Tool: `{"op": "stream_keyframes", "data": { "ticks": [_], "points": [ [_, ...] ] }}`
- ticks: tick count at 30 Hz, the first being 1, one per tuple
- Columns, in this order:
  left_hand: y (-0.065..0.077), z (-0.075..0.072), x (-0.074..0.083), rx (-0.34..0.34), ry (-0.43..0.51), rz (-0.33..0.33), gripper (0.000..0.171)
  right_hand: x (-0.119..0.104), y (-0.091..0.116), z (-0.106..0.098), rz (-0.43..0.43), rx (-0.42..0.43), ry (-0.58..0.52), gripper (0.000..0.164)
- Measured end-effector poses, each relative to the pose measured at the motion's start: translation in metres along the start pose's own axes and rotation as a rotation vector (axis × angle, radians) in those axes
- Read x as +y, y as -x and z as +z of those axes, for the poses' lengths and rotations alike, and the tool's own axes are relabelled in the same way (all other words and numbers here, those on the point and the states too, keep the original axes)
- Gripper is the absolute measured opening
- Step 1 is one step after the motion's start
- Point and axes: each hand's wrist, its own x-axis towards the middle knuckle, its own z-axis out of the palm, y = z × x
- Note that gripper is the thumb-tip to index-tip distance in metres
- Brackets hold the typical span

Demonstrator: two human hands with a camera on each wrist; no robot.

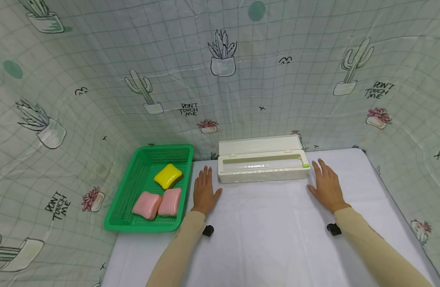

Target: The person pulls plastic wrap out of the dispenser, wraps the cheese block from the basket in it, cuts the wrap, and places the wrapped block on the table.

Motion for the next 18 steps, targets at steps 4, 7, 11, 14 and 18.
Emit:
{"op": "stream_keyframes", "data": {
  "ticks": [4,7,11,14,18],
  "points": [
    [-0.007,0.004,0.004,0.02,-0.012,0.015,0.09,-0.003,-0.007,0.002,-0.039,0.04,0.008,0.098],
    [-0.013,0.005,0.006,0.017,-0.027,0.025,0.091,-0.006,-0.013,0.005,-0.084,0.08,0.017,0.098],
    [-0.019,0.005,0.009,0.022,-0.035,0.05,0.088,-0.008,-0.02,0.008,-0.154,0.134,0.008,0.097],
    [-0.022,0.005,0.012,0.036,-0.057,0.078,0.086,-0.01,-0.024,0.01,-0.185,0.145,-0.008,0.096],
    [-0.025,0.005,0.015,0.079,-0.104,0.125,0.085,-0.014,-0.029,0.011,-0.195,0.129,-0.019,0.095]
  ]
}}
